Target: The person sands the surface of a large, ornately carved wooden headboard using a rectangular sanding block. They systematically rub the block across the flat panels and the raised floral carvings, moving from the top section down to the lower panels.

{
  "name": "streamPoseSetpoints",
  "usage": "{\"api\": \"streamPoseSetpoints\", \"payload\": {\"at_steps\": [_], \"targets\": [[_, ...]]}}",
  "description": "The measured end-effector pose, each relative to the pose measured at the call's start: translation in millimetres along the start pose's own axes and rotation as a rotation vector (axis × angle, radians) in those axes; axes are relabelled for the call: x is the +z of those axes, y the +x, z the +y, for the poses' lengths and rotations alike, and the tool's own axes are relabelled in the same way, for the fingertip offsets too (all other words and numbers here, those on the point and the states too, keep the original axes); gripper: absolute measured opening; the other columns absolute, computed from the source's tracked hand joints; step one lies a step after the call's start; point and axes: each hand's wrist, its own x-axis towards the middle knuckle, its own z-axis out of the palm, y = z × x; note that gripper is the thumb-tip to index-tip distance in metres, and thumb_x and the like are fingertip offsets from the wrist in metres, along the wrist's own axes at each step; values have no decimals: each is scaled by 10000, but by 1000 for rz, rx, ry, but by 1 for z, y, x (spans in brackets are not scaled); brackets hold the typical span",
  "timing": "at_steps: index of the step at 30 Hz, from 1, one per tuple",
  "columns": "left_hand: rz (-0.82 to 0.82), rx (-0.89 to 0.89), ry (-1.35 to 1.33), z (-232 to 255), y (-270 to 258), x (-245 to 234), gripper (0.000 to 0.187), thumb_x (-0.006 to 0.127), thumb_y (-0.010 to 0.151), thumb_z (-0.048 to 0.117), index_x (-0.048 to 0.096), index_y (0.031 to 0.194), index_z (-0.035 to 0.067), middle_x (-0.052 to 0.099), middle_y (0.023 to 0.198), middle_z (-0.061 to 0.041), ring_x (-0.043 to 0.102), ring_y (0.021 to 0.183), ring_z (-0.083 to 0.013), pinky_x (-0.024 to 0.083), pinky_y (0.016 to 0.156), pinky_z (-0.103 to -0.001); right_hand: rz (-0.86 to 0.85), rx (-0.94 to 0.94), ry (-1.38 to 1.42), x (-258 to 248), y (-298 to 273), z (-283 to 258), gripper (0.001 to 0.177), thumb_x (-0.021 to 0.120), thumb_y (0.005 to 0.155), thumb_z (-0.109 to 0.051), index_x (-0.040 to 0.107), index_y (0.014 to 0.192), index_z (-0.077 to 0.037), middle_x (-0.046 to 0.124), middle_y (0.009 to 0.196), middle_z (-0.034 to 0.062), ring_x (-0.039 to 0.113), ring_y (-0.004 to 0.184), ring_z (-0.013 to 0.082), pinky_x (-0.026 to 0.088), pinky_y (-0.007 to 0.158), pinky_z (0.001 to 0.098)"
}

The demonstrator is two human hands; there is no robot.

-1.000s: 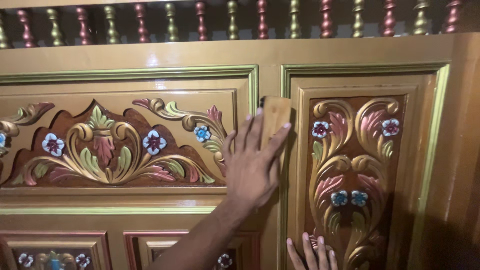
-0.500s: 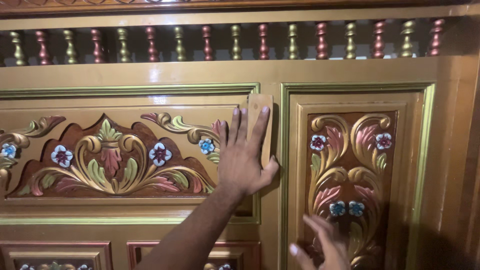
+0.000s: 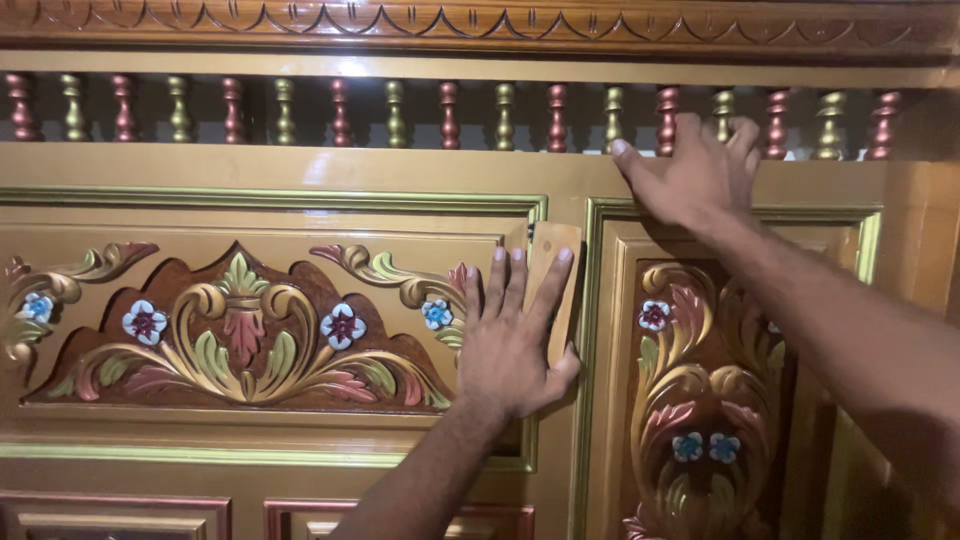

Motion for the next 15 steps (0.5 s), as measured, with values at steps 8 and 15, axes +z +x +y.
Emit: {"api": "streamPoseSetpoints", "payload": {"at_steps": [8,15], "targets": [[-69,20,-27,-7,0,-12,1051,625,731,455,171,1653,239,334,1584,-360,236,1527,-507,68,1239,-671,-270,134,-207,1,32,11,1122,177,876,-954,692,1336,-70,693,1138,261,541,1260,466,350,1084,594],[-95,-75,-169,-15,2,-23,999,595,739,381,235,1664,264,371,1628,-268,276,1565,-414,142,1294,-578,-180,75,-190,10,23,18,1125,186,919,-975,714,1337,-73,729,1131,291,535,1322,447,304,1152,595]]}}
